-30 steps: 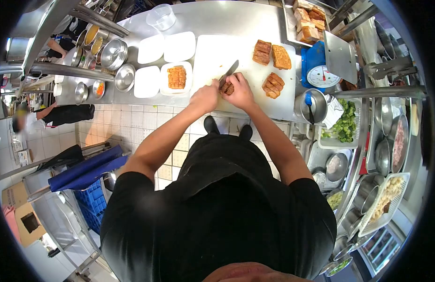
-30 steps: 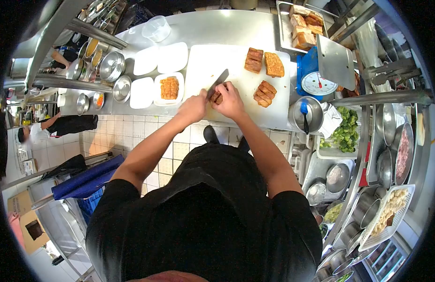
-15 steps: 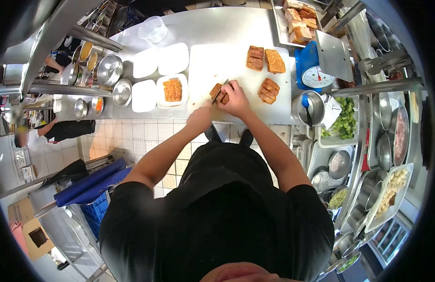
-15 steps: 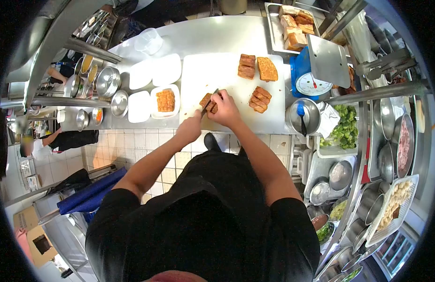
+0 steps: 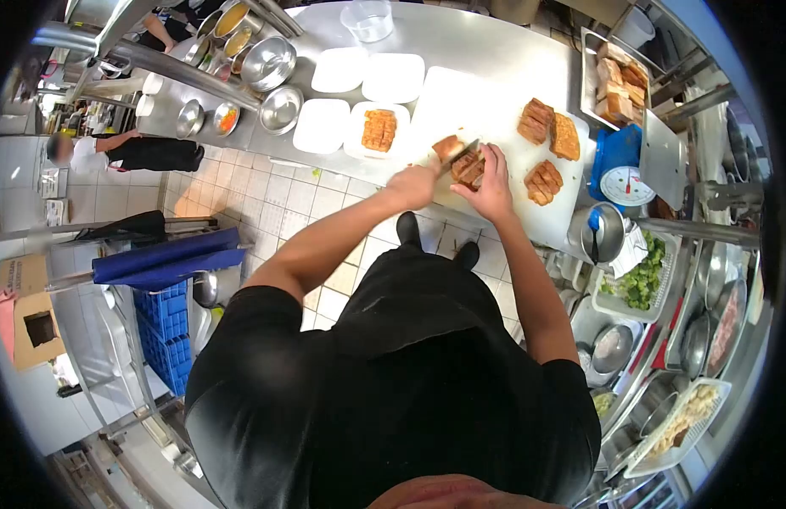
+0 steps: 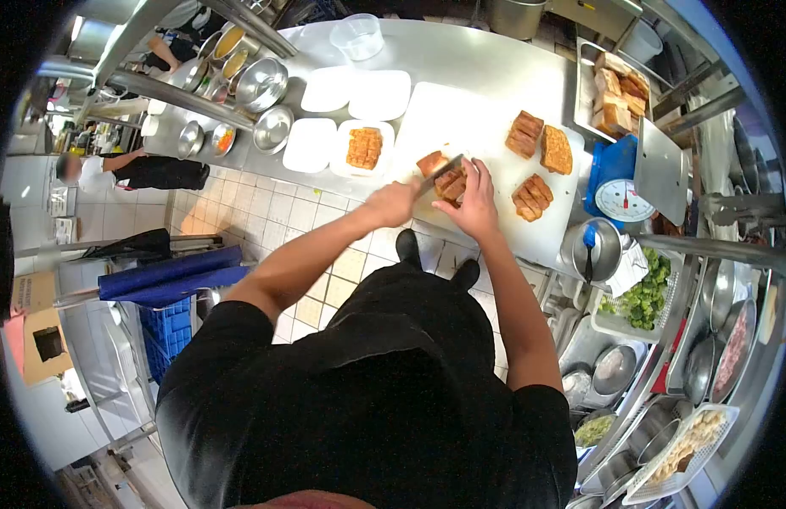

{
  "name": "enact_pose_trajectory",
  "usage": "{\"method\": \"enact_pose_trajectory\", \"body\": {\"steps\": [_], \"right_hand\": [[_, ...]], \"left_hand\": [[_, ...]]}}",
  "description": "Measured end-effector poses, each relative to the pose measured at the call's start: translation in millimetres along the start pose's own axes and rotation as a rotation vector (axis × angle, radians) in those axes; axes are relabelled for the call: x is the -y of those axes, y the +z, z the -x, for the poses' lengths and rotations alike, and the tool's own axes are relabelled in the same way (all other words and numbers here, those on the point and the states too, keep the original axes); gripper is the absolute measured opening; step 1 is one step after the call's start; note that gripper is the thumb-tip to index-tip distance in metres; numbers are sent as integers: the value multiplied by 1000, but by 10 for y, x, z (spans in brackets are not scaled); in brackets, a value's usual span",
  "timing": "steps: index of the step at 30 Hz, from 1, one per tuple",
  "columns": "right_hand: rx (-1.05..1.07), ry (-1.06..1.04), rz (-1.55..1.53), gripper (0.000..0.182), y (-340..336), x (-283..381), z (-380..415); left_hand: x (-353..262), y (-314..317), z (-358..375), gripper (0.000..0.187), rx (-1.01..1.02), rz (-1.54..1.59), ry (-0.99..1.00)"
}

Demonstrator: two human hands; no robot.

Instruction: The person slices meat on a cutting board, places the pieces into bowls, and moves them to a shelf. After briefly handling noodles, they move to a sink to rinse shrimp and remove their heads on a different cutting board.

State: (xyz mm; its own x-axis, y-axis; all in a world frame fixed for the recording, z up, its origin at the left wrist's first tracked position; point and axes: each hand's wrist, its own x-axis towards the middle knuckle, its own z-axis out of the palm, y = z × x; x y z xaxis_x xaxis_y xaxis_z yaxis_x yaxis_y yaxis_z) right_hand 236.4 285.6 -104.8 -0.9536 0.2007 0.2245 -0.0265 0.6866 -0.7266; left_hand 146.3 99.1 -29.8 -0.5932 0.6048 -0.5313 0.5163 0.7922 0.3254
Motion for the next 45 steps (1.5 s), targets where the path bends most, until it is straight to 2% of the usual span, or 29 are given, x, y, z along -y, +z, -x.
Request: {"method": "enact_pose_trajectory", "body": {"steps": [2, 5, 6, 8, 10, 13, 14, 19, 25, 28, 31, 34, 37, 38, 41, 45], "right_hand": [[-32, 7, 120, 95, -29, -123, 259], [-1, 32, 240, 94, -20, -297, 711], [-60, 16, 253, 93, -86, -154, 806], [-141, 136, 220, 91, -105, 16, 921], [-286, 261, 257, 88, -75, 190, 860], [-260, 471, 199, 87, -14, 184, 656], [-212, 489, 233, 85, -22, 164, 647], [-68, 535, 331, 76, -116, 44, 712], [21, 659, 221, 80, -307, 58, 775], [-95, 616, 168, 84, -340, 290, 796], [-246, 735, 134, 83, -139, 297, 645], [-276, 310, 191, 81, 6, 27, 574], [-152, 196, -19, 76, -133, -18, 512], [-157, 196, 65, 65, -208, 31, 550], [-143, 121, 113, 56, -209, -74, 597], [-39, 149, 55, 47, -218, -103, 506]], "left_hand": [[117, 6, 200, 28, -127, 56, 3], [-155, -34, 417, 23, -238, 198, -39], [-285, -41, 502, 23, -253, 217, -44], [-420, 106, 538, 23, -278, 243, -4], [-576, 237, 485, 22, -217, 206, 29], [-719, 394, 249, 24, -90, 205, -43], [-729, 431, 185, 25, -45, 206, -84], [-550, 410, 131, 28, -29, 204, -33], [-291, 387, 161, 27, 6, 110, 7], [-367, 491, 186, 25, -19, 99, -7], [-366, 530, 144, 23, -6, 80, -69], [-334, 422, 33, 23, -19, 90, -89], [-336, 275, 30, 24, -19, 52, -76], [-384, 220, 58, 24, -15, 40, -81], [-617, 79, 204, 25, 14, -16, -65], [-694, 120, 274, 25, 88, -126, -48]]}}
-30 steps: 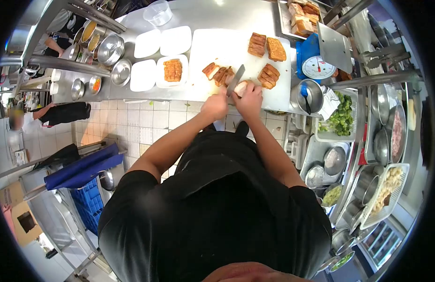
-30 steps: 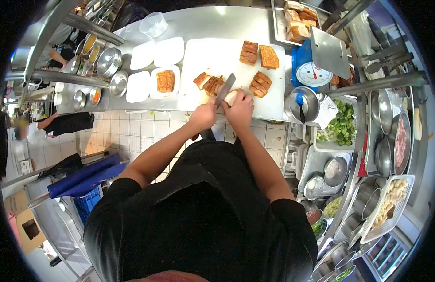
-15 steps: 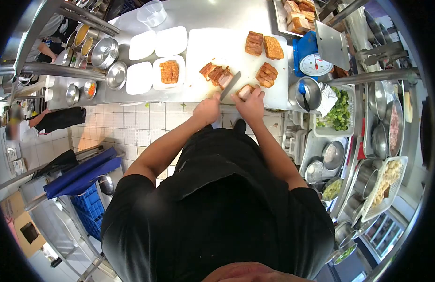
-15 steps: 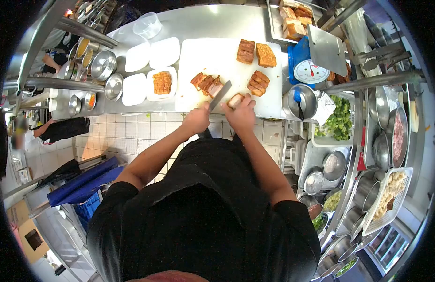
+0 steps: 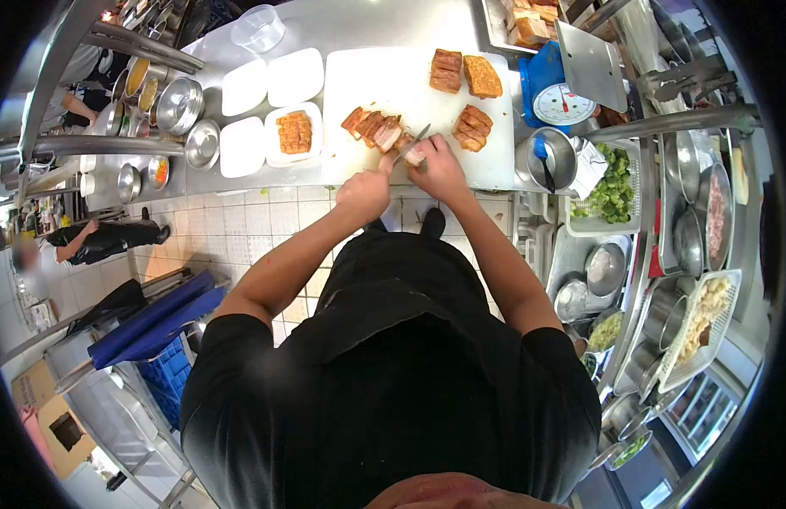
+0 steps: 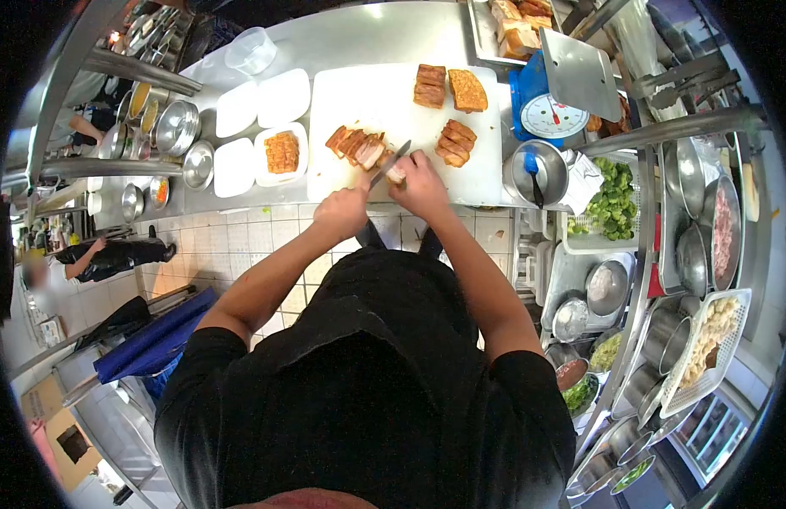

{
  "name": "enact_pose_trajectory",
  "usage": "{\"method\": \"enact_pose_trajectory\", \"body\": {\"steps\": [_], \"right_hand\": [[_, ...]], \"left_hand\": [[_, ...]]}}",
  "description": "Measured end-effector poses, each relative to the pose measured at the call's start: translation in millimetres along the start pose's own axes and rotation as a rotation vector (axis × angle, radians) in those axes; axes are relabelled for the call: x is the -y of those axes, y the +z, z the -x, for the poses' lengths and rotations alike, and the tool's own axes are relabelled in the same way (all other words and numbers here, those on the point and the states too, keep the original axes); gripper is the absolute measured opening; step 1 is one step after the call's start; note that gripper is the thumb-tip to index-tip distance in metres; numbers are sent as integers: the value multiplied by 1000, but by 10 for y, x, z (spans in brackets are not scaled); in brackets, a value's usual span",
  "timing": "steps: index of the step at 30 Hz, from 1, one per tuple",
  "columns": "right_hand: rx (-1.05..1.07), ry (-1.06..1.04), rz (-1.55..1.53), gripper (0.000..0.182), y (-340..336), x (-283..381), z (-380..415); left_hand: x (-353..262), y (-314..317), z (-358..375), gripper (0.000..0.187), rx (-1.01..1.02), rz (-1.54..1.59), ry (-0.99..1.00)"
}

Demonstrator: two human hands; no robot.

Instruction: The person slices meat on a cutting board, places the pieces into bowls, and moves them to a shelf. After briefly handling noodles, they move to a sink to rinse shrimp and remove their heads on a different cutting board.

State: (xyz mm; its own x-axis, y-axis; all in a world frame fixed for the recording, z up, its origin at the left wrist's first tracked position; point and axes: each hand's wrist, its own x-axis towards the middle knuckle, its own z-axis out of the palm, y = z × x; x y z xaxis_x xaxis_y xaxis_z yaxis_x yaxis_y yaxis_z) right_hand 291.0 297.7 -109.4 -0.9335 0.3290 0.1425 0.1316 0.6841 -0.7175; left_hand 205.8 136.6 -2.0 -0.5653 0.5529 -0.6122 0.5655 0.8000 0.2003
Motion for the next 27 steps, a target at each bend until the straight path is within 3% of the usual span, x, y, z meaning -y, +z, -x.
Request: {"method": "enact_pose_trajectory", "body": {"steps": [3, 6, 8, 13, 16, 20, 21, 24, 26, 27], "right_hand": [[57, 28, 4, 43, -1, -23, -40], [52, -15, -9, 43, 15, -77, -31], [35, -38, -24, 44, -30, -50, -6], [-54, -61, -115, 43, -110, -74, 104], [-47, -32, -92, 42, -33, -105, 117], [-30, 4, -74, 35, 29, -99, 88], [-50, -14, -79, 33, 29, -100, 87], [-167, -112, -68, 26, 23, -70, 58], [-353, -215, -26, 19, 34, 40, -1], [-315, -188, -38, 16, 65, 54, -49]], "left_hand": [[24, -75, 160, 25, 37, -34, 22], [69, 373, -371, 31, -49, 108, 29], [-81, 184, -564, 27, -93, 59, 84], [-143, -160, -214, 28, -41, 23, 105], [20, 31, -32, 33, 62, -40, 67], [-127, 444, -376, 27, -152, 172, 109], [-91, 441, -516, 22, -112, 133, 123], [-84, -13, -252, 31, -73, 120, 140], [-96, -129, -159, 31, -111, 154, 28], [-97, -159, -150, 31, -117, 160, 12]]}}
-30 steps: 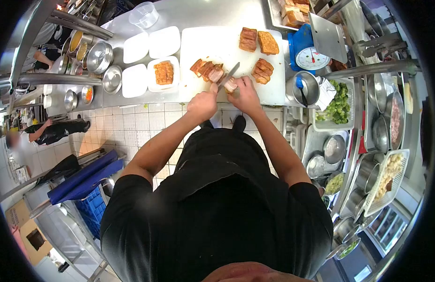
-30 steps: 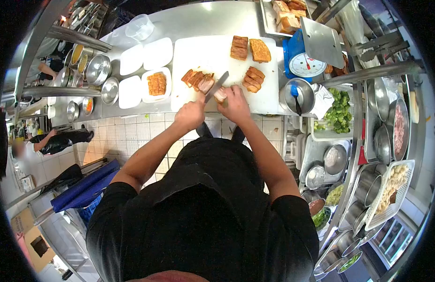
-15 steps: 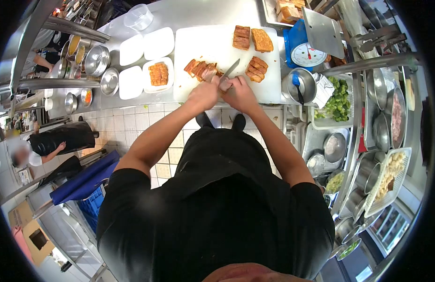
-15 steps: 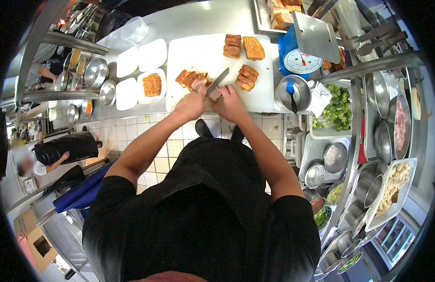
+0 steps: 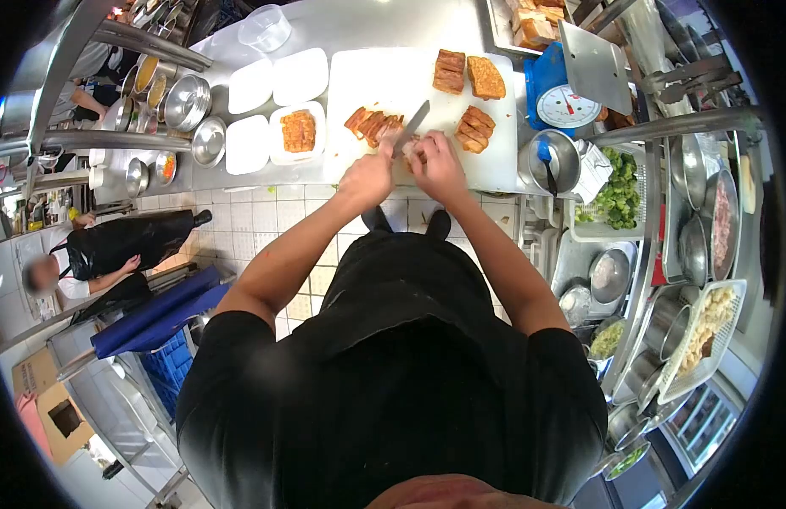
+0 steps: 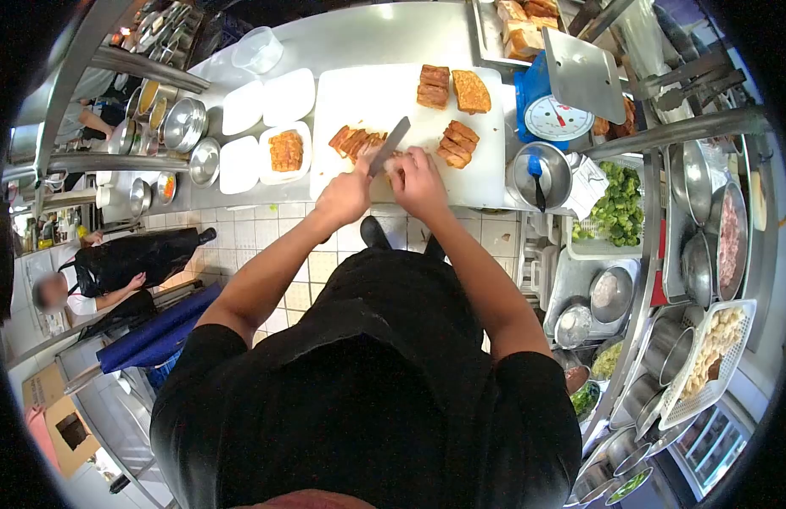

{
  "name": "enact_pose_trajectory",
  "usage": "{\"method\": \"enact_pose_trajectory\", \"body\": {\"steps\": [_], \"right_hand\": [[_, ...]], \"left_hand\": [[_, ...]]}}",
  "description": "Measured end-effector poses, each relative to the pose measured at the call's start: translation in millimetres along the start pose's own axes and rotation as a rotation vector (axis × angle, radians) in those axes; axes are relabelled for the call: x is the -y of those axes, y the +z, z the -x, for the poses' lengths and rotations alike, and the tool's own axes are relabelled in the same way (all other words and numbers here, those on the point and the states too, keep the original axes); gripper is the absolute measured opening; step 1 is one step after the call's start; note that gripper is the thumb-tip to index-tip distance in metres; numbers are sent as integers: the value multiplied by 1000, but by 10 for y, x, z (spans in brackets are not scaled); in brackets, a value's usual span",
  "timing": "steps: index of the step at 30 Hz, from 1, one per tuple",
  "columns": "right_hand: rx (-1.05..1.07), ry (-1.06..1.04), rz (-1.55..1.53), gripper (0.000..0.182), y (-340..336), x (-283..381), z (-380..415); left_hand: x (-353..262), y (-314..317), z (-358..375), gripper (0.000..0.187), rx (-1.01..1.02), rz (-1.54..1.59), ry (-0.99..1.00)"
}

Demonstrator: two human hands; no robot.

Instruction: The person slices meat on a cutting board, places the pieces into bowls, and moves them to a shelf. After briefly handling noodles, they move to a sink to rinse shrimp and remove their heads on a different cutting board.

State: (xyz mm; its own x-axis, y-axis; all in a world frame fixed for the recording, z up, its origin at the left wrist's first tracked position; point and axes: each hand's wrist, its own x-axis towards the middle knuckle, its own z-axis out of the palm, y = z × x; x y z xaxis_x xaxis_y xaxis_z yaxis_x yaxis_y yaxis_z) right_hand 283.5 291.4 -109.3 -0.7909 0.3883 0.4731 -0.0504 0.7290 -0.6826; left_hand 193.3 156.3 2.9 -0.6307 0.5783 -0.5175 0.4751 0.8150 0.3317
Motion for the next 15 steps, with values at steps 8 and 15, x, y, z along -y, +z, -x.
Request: {"method": "enact_pose_trajectory", "body": {"steps": [8, 15], "right_hand": [[183, 95, -7, 7, 304, -291, -202], [119, 95, -100, 11, 254, -230, -86]], "left_hand": [[245, 17, 39, 32, 80, -89, -13], [368, 512, -454, 37, -61, -35, 86]]}}
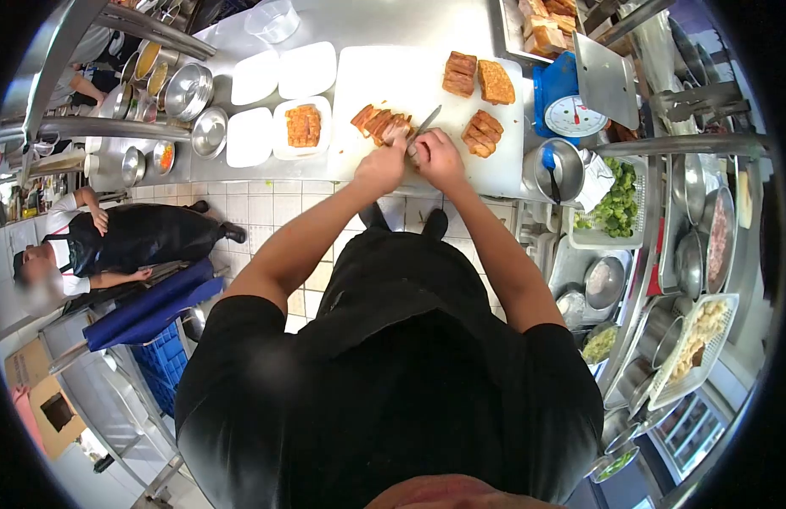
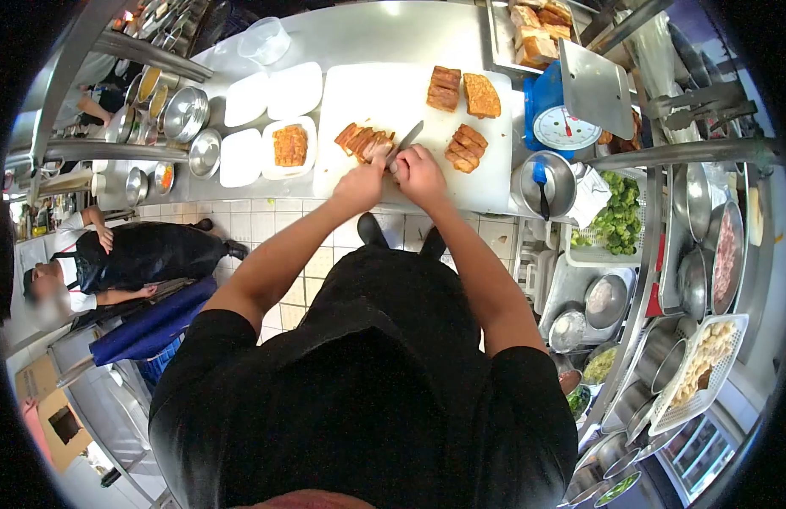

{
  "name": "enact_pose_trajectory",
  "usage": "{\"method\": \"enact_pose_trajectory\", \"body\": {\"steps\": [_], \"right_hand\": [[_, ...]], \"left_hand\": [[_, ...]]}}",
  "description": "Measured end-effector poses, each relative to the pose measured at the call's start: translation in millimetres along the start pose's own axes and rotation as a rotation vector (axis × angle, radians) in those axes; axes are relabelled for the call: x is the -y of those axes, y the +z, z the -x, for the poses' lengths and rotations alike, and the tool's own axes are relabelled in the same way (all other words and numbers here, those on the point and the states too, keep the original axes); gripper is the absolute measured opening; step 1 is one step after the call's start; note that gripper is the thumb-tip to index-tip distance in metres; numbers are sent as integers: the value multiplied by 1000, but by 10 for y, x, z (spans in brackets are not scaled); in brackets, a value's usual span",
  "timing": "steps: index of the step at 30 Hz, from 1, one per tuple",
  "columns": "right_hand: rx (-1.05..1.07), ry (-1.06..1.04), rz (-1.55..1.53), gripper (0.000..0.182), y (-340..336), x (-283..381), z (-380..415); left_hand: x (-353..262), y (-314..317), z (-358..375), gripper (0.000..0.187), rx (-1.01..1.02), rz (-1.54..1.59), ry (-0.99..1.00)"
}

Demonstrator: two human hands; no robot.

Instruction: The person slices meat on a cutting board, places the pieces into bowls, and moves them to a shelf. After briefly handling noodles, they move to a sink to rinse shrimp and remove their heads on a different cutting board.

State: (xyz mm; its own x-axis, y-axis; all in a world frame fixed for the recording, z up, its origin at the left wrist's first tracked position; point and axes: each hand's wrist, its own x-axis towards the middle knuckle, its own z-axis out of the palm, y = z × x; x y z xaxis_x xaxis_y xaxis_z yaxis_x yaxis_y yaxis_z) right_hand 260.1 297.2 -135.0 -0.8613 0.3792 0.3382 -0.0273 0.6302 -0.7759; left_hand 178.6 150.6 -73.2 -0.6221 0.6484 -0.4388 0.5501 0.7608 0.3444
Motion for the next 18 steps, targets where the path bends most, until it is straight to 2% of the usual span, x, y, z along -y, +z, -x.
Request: {"method": "enact_pose_trajectory", "body": {"steps": [2, 5, 8, 12, 15, 18], "right_hand": [[-73, -42, -29, 17, -134, 80, 25], [39, -92, 221, 23, -313, 163, 146], [234, -181, 287, 24, -352, 69, 116], [211, -78, 250, 34, -438, 261, 63], [130, -44, 224, 45, -255, 434, 32], [122, -36, 252, 58, 21, 276, -30]], "left_hand": [[-100, -328, 38, 36, 63, -11, -3], [-141, -569, 345, 29, 24, 88, -71], [-69, -538, 416, 26, -7, 124, -69], [37, -523, 511, 26, -31, 192, -73], [111, -516, 574, 26, -76, 219, -156], [270, -506, 532, 25, -195, 286, -129]]}}
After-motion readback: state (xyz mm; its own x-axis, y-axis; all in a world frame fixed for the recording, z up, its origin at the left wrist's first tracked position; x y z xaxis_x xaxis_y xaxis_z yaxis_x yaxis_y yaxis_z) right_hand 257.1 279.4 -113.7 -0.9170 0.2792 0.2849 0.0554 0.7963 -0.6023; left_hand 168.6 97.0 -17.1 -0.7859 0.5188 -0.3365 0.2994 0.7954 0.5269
